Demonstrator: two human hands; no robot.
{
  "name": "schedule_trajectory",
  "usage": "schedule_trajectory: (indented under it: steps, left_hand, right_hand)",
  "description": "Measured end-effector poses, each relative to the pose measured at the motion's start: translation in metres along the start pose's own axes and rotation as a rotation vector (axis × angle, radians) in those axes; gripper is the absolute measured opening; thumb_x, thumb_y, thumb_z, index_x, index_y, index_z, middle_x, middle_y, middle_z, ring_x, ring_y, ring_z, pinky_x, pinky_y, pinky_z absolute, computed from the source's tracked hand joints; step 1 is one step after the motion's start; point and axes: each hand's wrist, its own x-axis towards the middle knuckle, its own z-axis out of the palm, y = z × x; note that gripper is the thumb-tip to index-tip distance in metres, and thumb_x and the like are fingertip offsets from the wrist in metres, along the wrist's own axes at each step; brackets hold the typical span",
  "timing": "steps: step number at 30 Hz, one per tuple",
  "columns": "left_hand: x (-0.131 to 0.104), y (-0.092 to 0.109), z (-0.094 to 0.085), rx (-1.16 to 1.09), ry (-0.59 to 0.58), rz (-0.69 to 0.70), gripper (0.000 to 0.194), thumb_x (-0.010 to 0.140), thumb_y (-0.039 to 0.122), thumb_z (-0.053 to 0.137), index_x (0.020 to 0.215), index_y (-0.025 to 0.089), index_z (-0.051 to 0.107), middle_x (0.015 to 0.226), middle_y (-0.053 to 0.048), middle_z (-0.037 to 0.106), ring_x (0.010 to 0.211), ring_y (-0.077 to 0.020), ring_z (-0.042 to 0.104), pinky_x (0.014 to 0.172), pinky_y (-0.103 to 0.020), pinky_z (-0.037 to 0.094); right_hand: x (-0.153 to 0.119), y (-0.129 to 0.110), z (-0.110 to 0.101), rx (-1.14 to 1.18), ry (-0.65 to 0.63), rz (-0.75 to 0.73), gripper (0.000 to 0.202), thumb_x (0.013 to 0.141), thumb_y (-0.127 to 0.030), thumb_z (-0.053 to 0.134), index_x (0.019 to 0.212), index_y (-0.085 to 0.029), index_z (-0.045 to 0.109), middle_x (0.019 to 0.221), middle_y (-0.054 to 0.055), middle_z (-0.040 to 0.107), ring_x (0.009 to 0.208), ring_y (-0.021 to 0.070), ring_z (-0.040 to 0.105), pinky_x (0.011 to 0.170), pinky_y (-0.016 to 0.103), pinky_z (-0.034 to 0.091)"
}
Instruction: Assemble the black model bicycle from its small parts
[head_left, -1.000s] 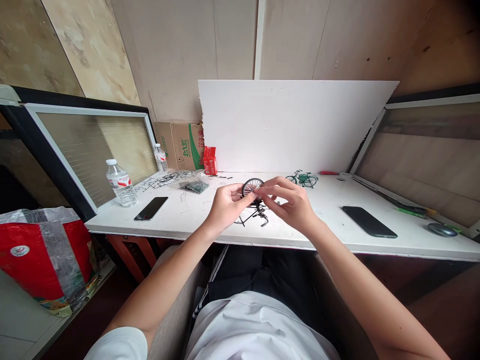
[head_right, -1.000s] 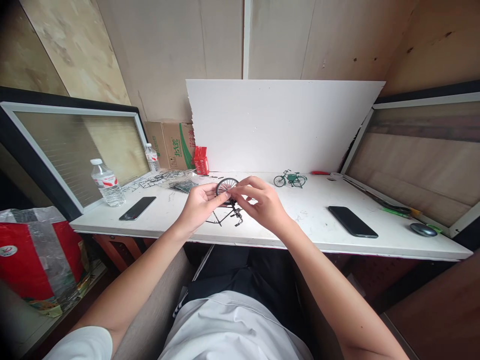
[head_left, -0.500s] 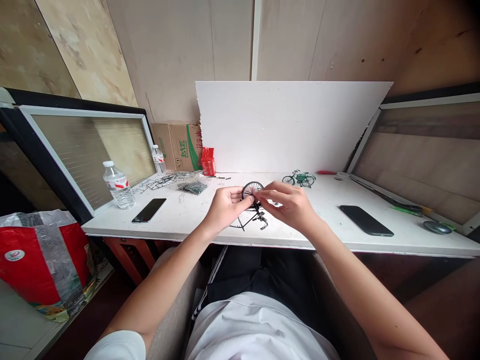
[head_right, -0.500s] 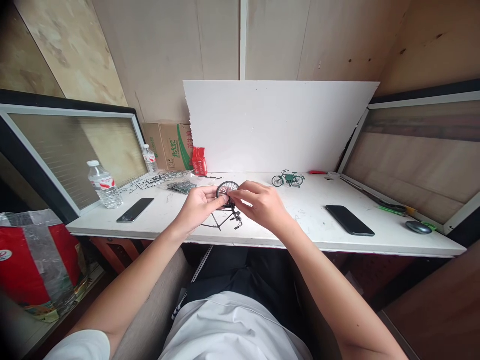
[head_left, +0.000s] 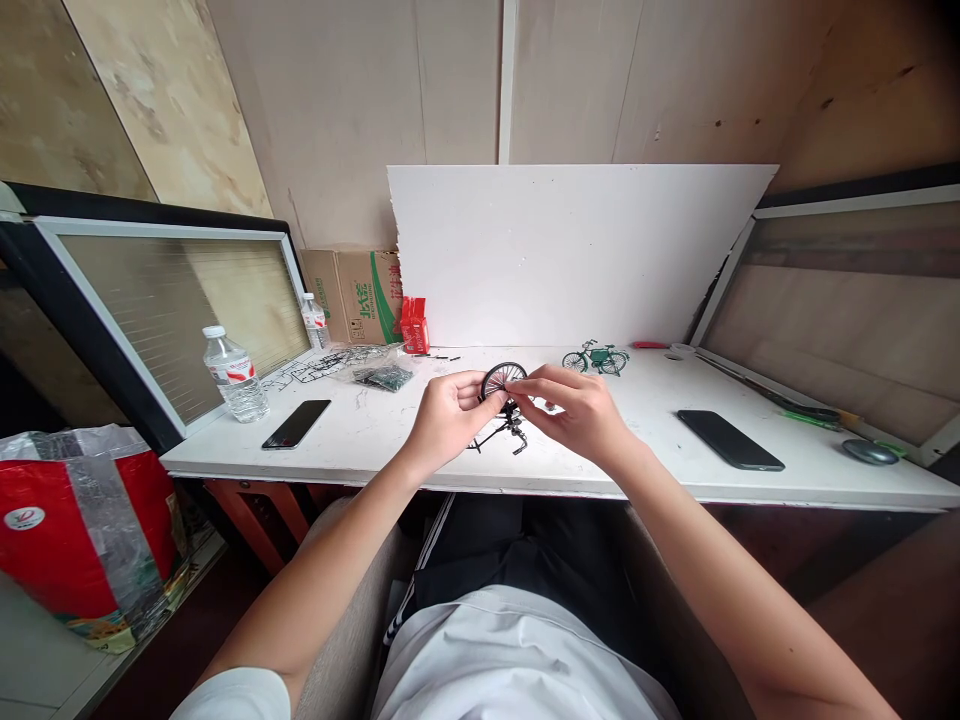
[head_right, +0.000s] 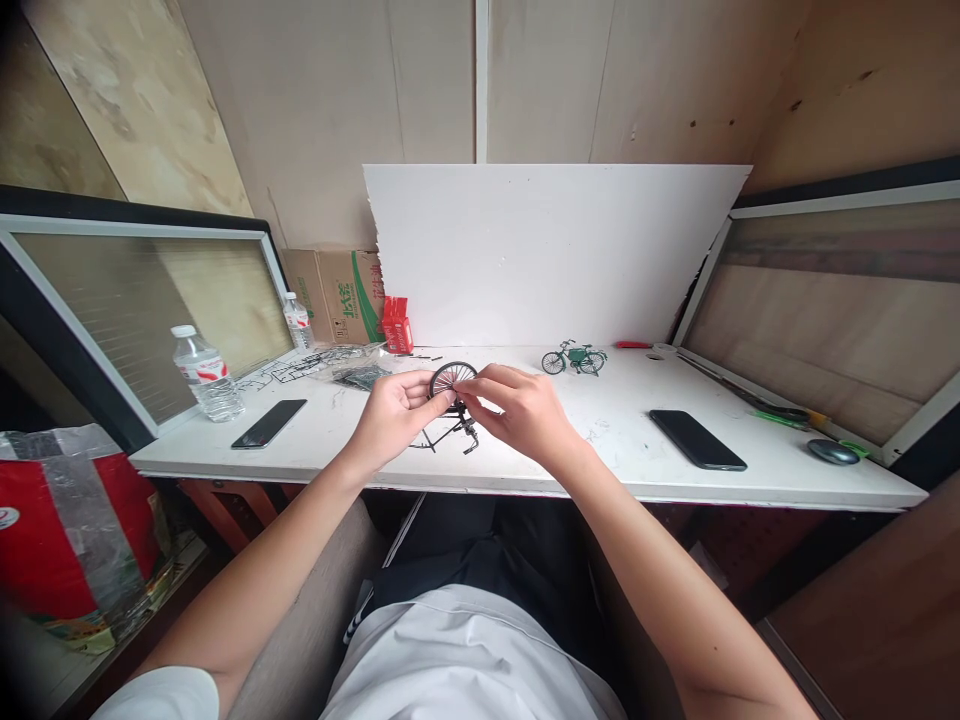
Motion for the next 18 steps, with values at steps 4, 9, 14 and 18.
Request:
schedule_trajectory:
  steps: [4, 9, 14, 18]
  left_hand:
    - [-0.0011, 0.0021, 0.0002, -0.012, -0.014, 0.002, 0.034, 0.088, 0.038, 0.078, 0.110, 0.012, 0.078, 0.106, -0.011, 0.080, 0.102, -0.0277, 0.077, 0.088, -0.035, 0.064]
    - [-0.0007, 0.0009, 0.0005, -0.020, -0.014, 0.013, 0.037, 0.088, 0.037, 0.079, 0.116, 0.012, 0.078, 0.111, -0.012, 0.080, 0.107, -0.0297, 0.076, 0.093, -0.038, 0.065]
    - [-0.0008, -0.0023, 0.0028, 0.018, 0.003, 0.033, 0.033, 0.090, 0.034, 0.076, 0.115, 0.013, 0.077, 0.108, -0.011, 0.081, 0.103, -0.0275, 0.078, 0.090, -0.034, 0.065]
    - [-0.0028, -0.0033, 0.0063, 0.115, 0.036, 0.098, 0.027, 0.093, 0.030, 0.072, 0.113, 0.013, 0.077, 0.106, -0.009, 0.081, 0.098, -0.0241, 0.078, 0.085, -0.030, 0.065]
  right_hand:
    - [0.0004, -0.0002, 0.0013, -0.009, 0.053, -0.021, 0.015, 0.097, -0.018, 0.067, 0.109, -0.025, 0.075, 0.084, 0.004, 0.072, 0.070, 0.0161, 0.065, 0.064, 0.030, 0.050]
    - [0.0019, -0.0033, 0.0011, -0.064, 0.066, -0.015, 0.012, 0.096, -0.016, 0.066, 0.104, -0.024, 0.071, 0.082, 0.003, 0.071, 0.071, 0.0169, 0.064, 0.065, 0.031, 0.049]
    - [0.0029, -0.0070, 0.0012, -0.195, 0.020, -0.023, 0.008, 0.097, -0.016, 0.063, 0.099, -0.023, 0.066, 0.080, 0.003, 0.069, 0.071, 0.0165, 0.060, 0.063, 0.031, 0.044]
    - [0.0019, -0.0086, 0.0027, -0.296, -0.025, -0.003, 0.008, 0.099, -0.017, 0.058, 0.095, -0.022, 0.063, 0.077, 0.003, 0.068, 0.070, 0.0165, 0.057, 0.058, 0.031, 0.037]
